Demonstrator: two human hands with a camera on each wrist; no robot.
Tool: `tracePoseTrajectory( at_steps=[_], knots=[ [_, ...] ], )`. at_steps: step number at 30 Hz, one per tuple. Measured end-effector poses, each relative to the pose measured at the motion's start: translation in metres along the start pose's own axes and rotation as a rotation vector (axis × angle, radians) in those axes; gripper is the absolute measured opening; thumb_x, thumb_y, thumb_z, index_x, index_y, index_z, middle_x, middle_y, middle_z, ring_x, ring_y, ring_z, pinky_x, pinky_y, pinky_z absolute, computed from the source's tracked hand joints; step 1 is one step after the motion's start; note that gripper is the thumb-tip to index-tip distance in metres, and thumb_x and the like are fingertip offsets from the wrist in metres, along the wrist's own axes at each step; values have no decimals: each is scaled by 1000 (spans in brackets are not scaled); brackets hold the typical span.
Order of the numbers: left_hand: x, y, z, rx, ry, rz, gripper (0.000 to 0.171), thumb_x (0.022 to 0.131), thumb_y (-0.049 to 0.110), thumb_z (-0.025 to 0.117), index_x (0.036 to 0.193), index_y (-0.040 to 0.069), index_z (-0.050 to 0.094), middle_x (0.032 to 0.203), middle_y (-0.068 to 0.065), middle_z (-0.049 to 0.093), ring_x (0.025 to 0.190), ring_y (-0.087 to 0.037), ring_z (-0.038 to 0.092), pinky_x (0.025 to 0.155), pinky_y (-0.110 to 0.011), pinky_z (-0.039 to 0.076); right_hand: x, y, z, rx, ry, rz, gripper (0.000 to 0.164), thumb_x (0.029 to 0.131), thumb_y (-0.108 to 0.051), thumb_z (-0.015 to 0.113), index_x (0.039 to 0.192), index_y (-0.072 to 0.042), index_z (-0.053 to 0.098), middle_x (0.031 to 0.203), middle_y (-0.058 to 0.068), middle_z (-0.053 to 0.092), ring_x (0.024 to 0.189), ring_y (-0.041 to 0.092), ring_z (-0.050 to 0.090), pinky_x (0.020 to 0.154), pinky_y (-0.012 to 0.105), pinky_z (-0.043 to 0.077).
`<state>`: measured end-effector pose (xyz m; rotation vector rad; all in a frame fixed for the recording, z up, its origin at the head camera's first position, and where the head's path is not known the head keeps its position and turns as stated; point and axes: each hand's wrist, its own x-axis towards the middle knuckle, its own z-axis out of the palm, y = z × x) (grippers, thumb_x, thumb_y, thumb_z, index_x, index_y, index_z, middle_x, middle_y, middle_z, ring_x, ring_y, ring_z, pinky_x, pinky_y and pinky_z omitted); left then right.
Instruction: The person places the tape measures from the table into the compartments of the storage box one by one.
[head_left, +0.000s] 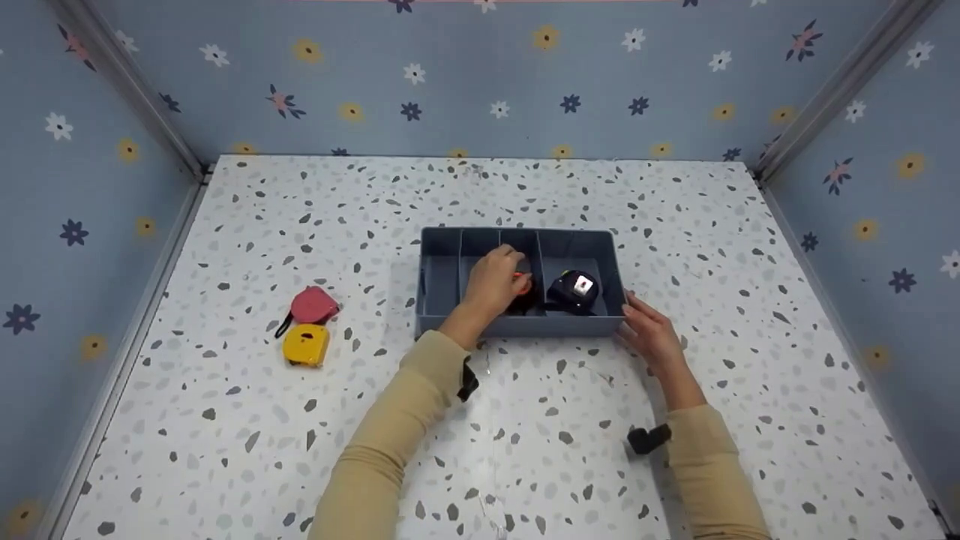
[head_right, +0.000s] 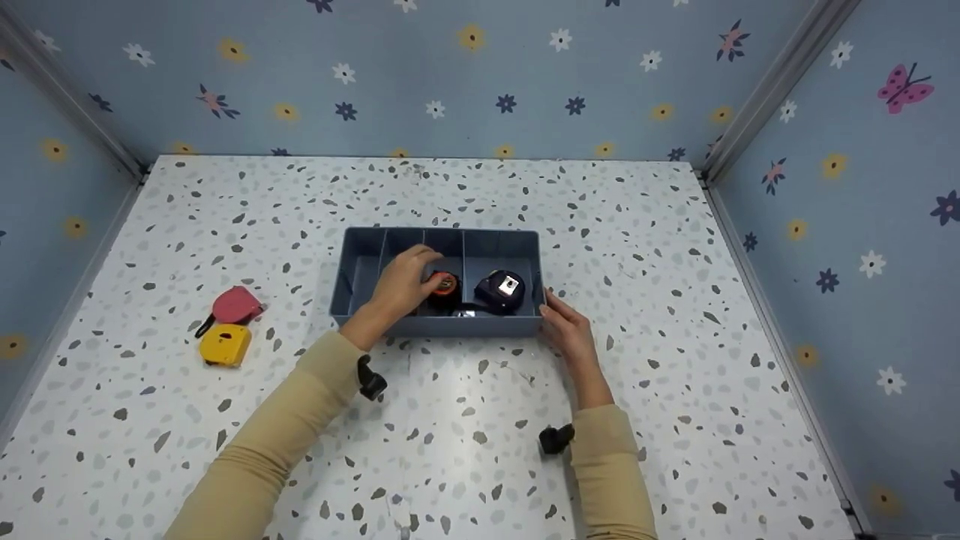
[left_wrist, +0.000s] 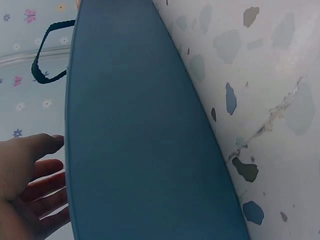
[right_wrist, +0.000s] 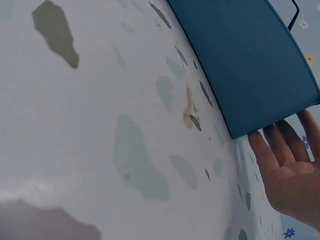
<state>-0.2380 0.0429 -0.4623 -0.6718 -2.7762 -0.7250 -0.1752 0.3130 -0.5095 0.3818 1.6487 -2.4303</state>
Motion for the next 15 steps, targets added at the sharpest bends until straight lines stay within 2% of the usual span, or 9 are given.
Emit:
tracePoseTrajectory(
  at_steps=[3, 7, 11, 15],
  knots=[
    [-4, -2, -5, 13, 1, 0, 28, 83, 15, 62, 107, 0, 62, 100, -12, 58, 91, -23, 56, 75, -30, 48, 0, 0, 0, 4, 8, -3, 40, 88, -7, 53, 127, -11, 49, 141, 9, 29, 126, 25, 31, 99, 41, 30],
    [-9, -5, -11, 17, -4, -16, 29, 84, 14, 61, 109, 0, 61, 101, -12, 58, 91, -23, 56, 75, -30, 48, 0, 1, 0, 11, 12, 0, 35, 87, -7, 54, 122, -14, 54, 139, 7, 32, 126, 24, 31, 99, 40, 31],
    [-14, -9, -18, -3, -16, -54, 32, 84, 17, 61, 111, 1, 60, 104, -12, 57, 93, -23, 56, 76, -31, 47, 1, 1, 0, 16, 15, 0, 39, 88, -6, 53, 126, -11, 50, 139, 7, 32, 126, 25, 31, 99, 40, 31],
    [-20, -14, -25, -25, -3, -86, 33, 84, 18, 61, 113, 2, 59, 106, -11, 57, 95, -22, 55, 77, -31, 47, 0, 2, -1, -8, 16, 0, 47, 88, -7, 54, 132, -7, 39, 141, 8, 29, 126, 25, 31, 98, 40, 32]
  ],
)
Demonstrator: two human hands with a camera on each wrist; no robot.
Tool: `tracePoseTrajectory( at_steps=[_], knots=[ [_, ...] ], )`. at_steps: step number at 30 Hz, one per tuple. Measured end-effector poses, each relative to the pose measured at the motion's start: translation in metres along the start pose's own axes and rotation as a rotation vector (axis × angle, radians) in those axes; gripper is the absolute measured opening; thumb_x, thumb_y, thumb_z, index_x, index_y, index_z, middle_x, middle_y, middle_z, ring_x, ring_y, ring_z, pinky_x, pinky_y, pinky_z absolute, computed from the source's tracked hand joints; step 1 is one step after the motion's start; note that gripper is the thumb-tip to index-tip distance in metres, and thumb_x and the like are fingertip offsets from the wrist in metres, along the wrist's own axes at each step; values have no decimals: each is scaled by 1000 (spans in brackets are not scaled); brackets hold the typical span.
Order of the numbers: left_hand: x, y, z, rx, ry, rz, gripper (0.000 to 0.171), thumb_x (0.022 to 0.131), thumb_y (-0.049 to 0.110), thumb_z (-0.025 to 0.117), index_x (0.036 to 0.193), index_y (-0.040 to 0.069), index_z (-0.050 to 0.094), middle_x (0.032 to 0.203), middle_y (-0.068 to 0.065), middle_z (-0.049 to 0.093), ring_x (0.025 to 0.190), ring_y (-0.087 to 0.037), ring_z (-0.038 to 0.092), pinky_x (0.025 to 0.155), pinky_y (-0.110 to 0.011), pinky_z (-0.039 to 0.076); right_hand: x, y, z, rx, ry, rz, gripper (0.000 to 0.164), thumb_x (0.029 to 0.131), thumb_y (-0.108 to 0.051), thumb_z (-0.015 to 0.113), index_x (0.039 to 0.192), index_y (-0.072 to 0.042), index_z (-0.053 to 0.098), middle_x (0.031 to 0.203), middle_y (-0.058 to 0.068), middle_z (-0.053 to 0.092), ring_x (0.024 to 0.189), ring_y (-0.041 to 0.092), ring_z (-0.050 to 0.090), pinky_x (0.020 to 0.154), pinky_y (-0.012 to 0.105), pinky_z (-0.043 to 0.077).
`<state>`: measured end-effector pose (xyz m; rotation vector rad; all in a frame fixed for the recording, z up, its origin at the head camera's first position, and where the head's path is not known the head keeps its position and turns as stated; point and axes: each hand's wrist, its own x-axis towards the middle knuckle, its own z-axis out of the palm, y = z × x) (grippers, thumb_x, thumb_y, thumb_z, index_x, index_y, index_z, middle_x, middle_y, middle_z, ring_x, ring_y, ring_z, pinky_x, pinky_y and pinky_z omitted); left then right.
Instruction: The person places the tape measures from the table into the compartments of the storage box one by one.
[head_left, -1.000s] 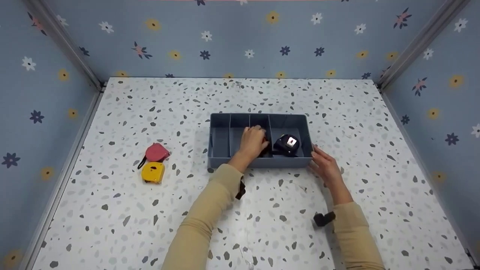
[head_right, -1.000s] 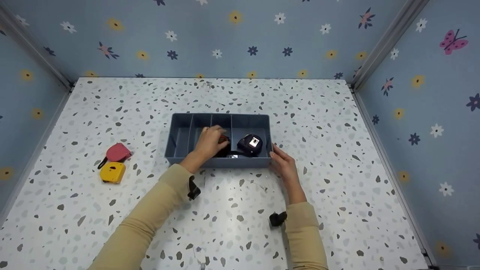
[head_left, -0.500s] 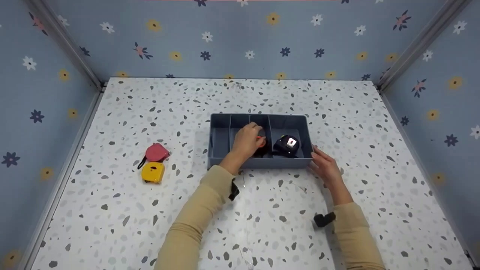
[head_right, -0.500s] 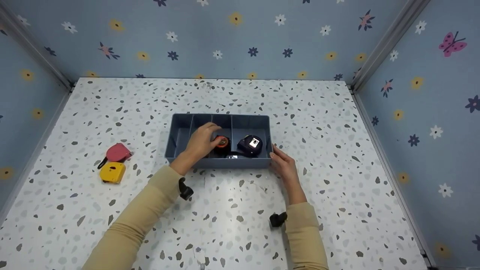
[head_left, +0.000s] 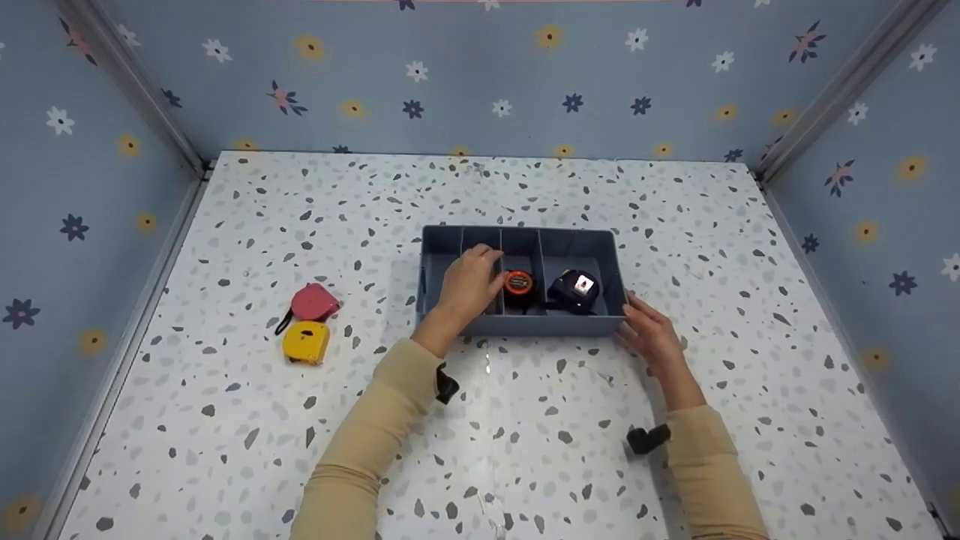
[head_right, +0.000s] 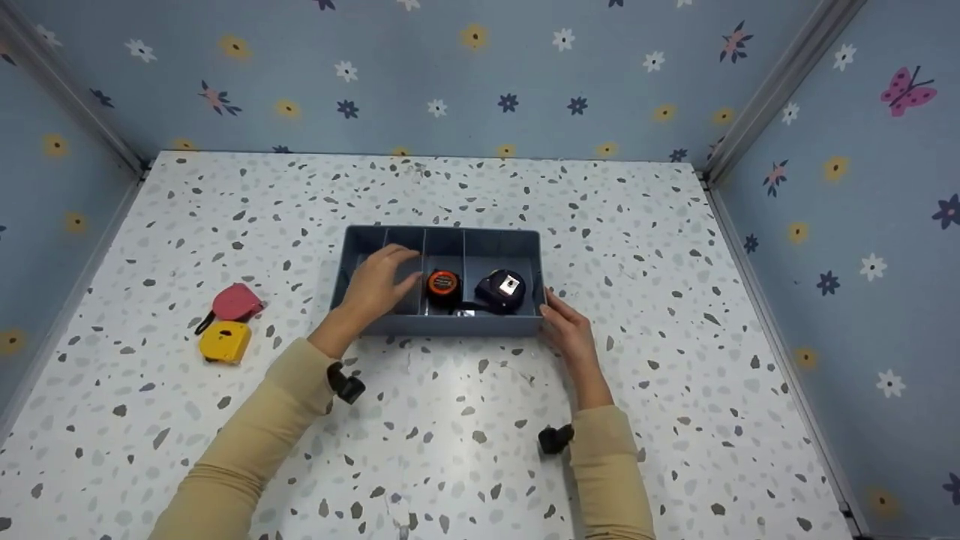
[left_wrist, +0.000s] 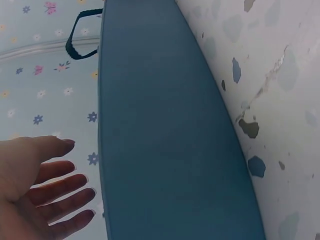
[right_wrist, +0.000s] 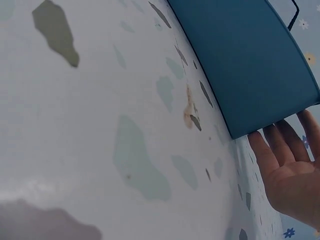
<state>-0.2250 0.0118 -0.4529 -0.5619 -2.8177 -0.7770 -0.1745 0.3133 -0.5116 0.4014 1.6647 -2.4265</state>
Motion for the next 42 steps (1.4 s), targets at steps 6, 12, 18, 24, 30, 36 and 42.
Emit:
tracePoseTrajectory(
  at_steps=[6, 12, 18, 24, 30, 36, 42],
  knots=[
    [-14, -7, -8, -32, 5, -20, 35, 83, 19, 62, 113, 1, 58, 106, -11, 57, 95, -22, 55, 80, -30, 46, -7, 4, -4, -36, 4, 40, 54, 87, -10, 56, 135, -7, 31, 142, 4, 26, 127, 23, 29, 99, 39, 31],
    [-24, -13, -21, -62, 76, -8, 34, 81, 16, 64, 111, 0, 59, 106, -12, 58, 97, -24, 54, 84, -31, 44, -10, 5, -3, -60, 3, 27, 57, 86, -12, 58, 135, -5, 32, 142, 6, 27, 127, 23, 30, 98, 39, 32],
    [-30, -19, -35, -85, 125, -11, 33, 81, 15, 63, 111, 0, 60, 105, -12, 58, 97, -24, 54, 82, -31, 45, -7, 3, -3, -75, 11, 29, 57, 87, -12, 56, 137, -5, 30, 143, 7, 25, 127, 24, 30, 98, 39, 32],
    [-36, -29, -46, -83, 164, -32, 34, 81, 16, 64, 111, -1, 59, 107, -14, 57, 99, -26, 54, 85, -34, 44, -6, 3, -3, -66, 19, 40, 57, 87, -12, 55, 137, -5, 28, 143, 7, 25, 127, 24, 29, 98, 40, 31],
    [-40, -42, -56, -61, 185, -48, 36, 82, 15, 63, 113, -2, 57, 110, -16, 55, 102, -28, 51, 86, -35, 43, -3, 1, -4, -45, 9, 49, 57, 87, -12, 55, 137, -6, 27, 143, 7, 24, 128, 23, 28, 98, 39, 32],
    [-43, -56, -65, -13, 170, -83, 38, 83, 16, 62, 116, -2, 55, 113, -16, 52, 104, -28, 49, 84, -38, 44, -2, -2, -2, -50, -7, 52, 58, 88, -12, 55, 138, -7, 26, 144, 7, 22, 128, 24, 28, 99, 40, 31],
    [-47, -71, -70, 18, 162, -96, 42, 83, 14, 62, 120, -3, 52, 115, -18, 51, 104, -31, 48, 84, -42, 42, 1, -3, 0, -65, -10, 34, 60, 87, -14, 57, 138, -5, 27, 144, 7, 23, 128, 23, 26, 99, 38, 30]
  ],
)
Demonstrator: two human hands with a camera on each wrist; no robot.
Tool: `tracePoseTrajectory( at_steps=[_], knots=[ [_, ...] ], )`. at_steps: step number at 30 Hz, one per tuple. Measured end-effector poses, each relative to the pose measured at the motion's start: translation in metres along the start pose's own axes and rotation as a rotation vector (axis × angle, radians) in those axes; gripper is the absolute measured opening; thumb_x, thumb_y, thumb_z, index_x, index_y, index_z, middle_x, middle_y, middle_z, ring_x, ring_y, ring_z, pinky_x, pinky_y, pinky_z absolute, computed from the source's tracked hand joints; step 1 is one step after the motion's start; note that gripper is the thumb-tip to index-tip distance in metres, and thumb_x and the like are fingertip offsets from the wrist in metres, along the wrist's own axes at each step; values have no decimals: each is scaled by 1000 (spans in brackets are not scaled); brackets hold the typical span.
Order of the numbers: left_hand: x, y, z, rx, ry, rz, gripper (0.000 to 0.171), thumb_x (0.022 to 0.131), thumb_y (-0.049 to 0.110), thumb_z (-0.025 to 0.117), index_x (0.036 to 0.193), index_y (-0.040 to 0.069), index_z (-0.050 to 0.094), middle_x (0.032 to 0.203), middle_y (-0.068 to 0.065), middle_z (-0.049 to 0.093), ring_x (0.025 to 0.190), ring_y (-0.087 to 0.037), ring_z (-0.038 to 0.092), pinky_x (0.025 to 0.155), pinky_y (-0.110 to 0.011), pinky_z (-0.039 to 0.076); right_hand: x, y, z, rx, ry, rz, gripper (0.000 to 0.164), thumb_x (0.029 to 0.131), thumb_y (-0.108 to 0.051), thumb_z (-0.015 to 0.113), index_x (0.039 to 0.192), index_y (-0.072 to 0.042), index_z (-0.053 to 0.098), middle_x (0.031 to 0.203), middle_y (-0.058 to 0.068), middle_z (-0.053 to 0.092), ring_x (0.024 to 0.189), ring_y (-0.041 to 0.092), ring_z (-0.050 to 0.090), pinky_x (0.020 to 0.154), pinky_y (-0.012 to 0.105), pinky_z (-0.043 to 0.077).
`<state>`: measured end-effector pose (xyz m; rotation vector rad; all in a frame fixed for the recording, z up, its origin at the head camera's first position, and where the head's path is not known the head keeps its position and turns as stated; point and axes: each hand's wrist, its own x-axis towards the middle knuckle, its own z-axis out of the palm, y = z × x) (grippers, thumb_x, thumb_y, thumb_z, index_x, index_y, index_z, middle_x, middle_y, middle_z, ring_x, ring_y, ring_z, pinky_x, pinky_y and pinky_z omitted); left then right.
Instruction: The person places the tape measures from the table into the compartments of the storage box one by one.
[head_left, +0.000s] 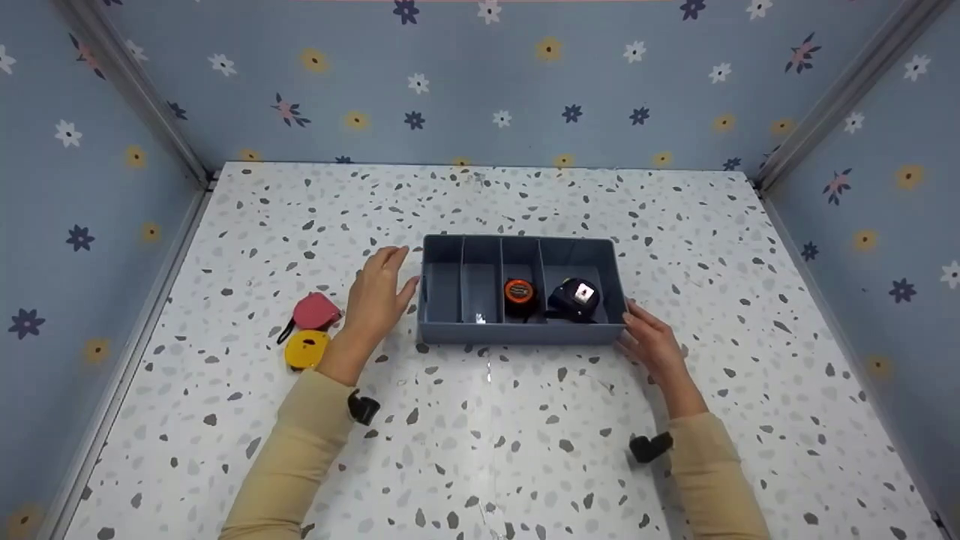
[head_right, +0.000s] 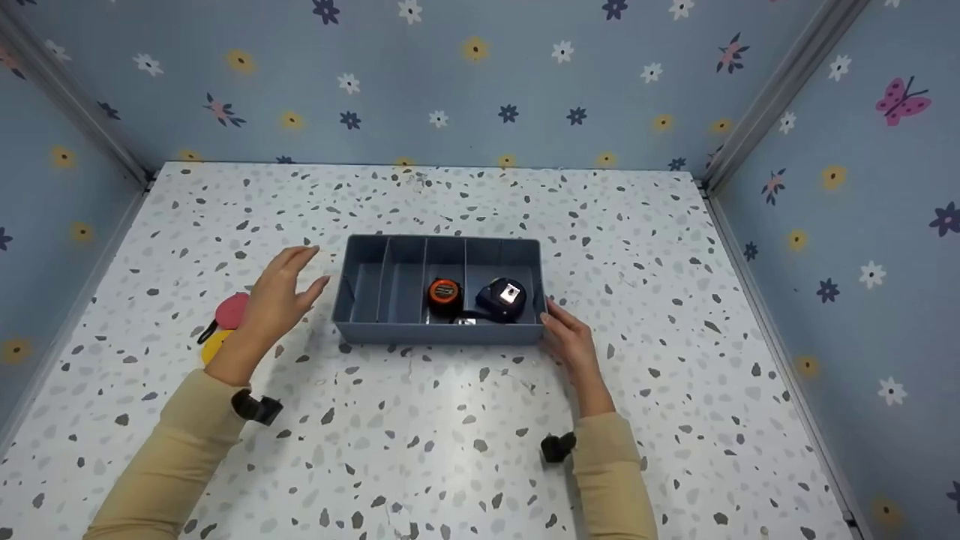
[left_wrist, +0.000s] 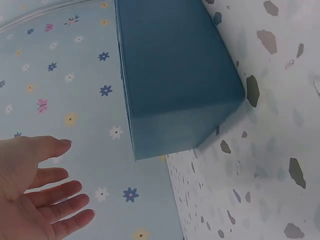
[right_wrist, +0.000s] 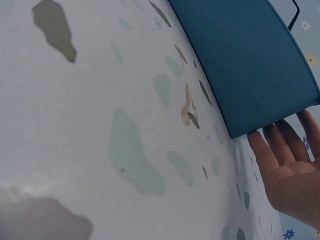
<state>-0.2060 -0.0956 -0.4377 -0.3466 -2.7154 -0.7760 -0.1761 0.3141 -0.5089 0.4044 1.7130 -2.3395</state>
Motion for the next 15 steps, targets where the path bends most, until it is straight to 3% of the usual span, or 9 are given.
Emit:
tracePoseTrajectory(
  at_steps=[15],
  knots=[
    [-14, -36, -3, 19, -139, -82, 56, 85, 18, 60, 131, -4, 38, 130, -22, 38, 119, -34, 36, 96, -44, 33, -1, -2, 2, 6, -1, -6, 54, 87, -13, 56, 136, -7, 33, 143, 5, 26, 128, 22, 29, 100, 38, 30]
  ],
)
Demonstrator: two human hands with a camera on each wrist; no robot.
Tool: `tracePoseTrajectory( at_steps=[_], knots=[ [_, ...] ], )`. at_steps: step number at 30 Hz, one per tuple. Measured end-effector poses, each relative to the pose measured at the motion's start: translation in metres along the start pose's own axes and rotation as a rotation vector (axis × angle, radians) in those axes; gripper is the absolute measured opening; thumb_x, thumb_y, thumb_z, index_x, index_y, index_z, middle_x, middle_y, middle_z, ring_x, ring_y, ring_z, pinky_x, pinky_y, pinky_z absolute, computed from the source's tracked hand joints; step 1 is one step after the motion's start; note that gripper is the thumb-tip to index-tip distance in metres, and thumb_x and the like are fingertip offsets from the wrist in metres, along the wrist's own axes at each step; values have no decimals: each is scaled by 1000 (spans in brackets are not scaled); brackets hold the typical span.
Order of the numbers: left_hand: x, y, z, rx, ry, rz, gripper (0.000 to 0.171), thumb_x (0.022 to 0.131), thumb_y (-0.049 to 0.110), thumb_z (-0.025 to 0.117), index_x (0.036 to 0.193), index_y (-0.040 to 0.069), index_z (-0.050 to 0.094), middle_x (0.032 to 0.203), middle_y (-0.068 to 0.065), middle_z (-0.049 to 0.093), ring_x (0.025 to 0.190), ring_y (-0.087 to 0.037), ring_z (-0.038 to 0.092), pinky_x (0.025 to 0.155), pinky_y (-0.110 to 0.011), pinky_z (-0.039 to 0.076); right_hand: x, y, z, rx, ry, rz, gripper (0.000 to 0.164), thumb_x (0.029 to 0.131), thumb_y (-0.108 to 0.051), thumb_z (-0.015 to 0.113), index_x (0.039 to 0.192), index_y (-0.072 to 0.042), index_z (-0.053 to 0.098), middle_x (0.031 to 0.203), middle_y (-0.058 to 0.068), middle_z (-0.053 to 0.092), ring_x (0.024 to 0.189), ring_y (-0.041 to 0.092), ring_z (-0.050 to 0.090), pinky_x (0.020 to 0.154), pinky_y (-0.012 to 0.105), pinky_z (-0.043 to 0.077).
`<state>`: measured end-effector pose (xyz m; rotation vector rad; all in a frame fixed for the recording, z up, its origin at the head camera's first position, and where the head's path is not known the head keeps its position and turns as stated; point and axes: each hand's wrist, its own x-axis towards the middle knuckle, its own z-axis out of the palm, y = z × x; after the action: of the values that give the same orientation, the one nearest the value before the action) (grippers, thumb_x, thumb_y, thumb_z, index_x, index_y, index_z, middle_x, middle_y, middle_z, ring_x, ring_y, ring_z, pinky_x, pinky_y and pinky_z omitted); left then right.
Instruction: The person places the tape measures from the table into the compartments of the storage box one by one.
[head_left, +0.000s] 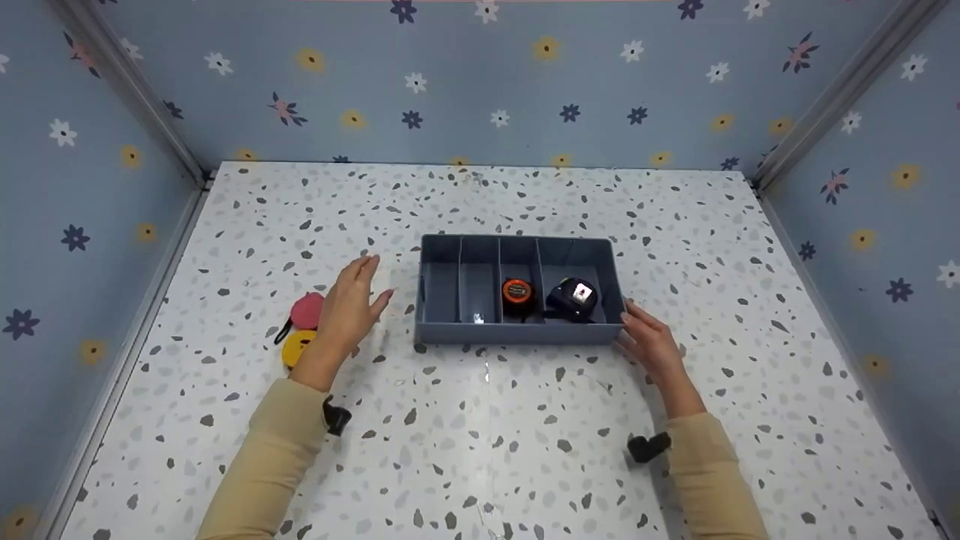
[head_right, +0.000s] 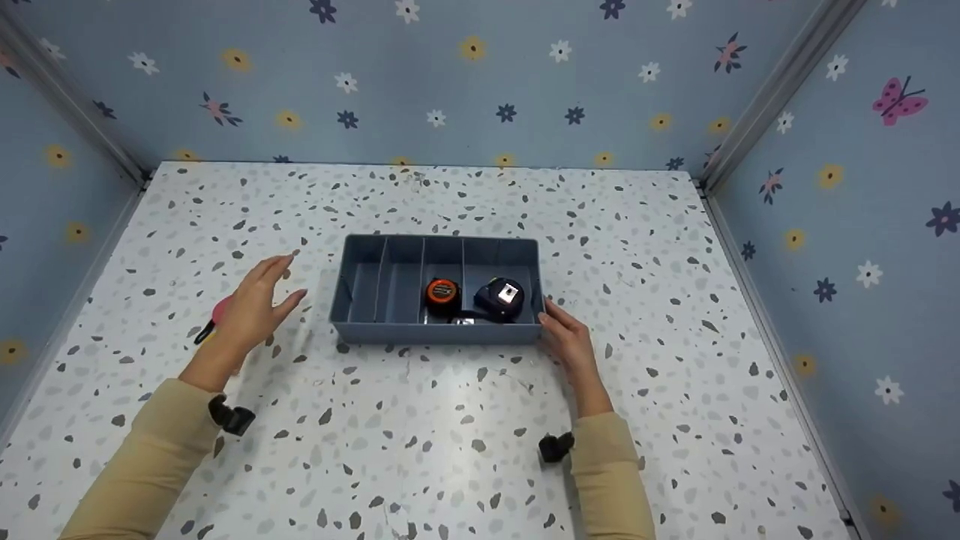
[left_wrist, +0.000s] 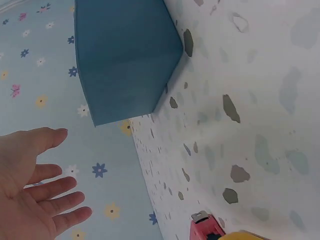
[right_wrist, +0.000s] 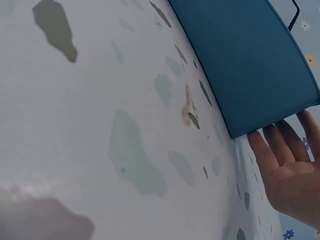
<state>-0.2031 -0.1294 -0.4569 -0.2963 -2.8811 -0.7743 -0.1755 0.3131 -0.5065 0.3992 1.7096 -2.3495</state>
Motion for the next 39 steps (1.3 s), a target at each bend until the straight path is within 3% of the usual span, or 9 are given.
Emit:
tracePoseTrajectory(
  at_steps=[15, 24, 32, 39],
  knots=[
    [-12, -40, 1, 33, -43, -45, 56, 84, 18, 61, 129, -7, 39, 133, -24, 34, 122, -36, 31, 98, -46, 29, -1, 1, -1, -6, 2, -23, 56, 87, -13, 57, 136, -5, 31, 143, 6, 27, 128, 22, 29, 99, 36, 31],
    [-19, -63, 0, 5, -66, -48, 59, 84, 15, 61, 129, -12, 35, 134, -29, 29, 120, -40, 31, 97, -50, 27, -1, 0, 1, 3, -2, -21, 56, 87, -12, 56, 136, -5, 31, 143, 6, 27, 127, 21, 29, 99, 35, 32],
    [-21, -81, -1, 8, -177, -156, 64, 85, 21, 59, 134, -7, 29, 138, -27, 23, 125, -42, 22, 99, -53, 21, -1, 2, -1, 11, -6, -31, 55, 87, -12, 56, 135, -5, 32, 142, 7, 27, 127, 22, 30, 98, 36, 32],
    [-24, -95, 2, 17, -161, -156, 60, 84, 22, 61, 130, -7, 35, 133, -31, 27, 119, -44, 28, 97, -53, 27, 0, 2, -2, -4, -17, -27, 56, 87, -13, 57, 136, -5, 31, 142, 7, 27, 127, 23, 30, 98, 37, 33]
  ],
)
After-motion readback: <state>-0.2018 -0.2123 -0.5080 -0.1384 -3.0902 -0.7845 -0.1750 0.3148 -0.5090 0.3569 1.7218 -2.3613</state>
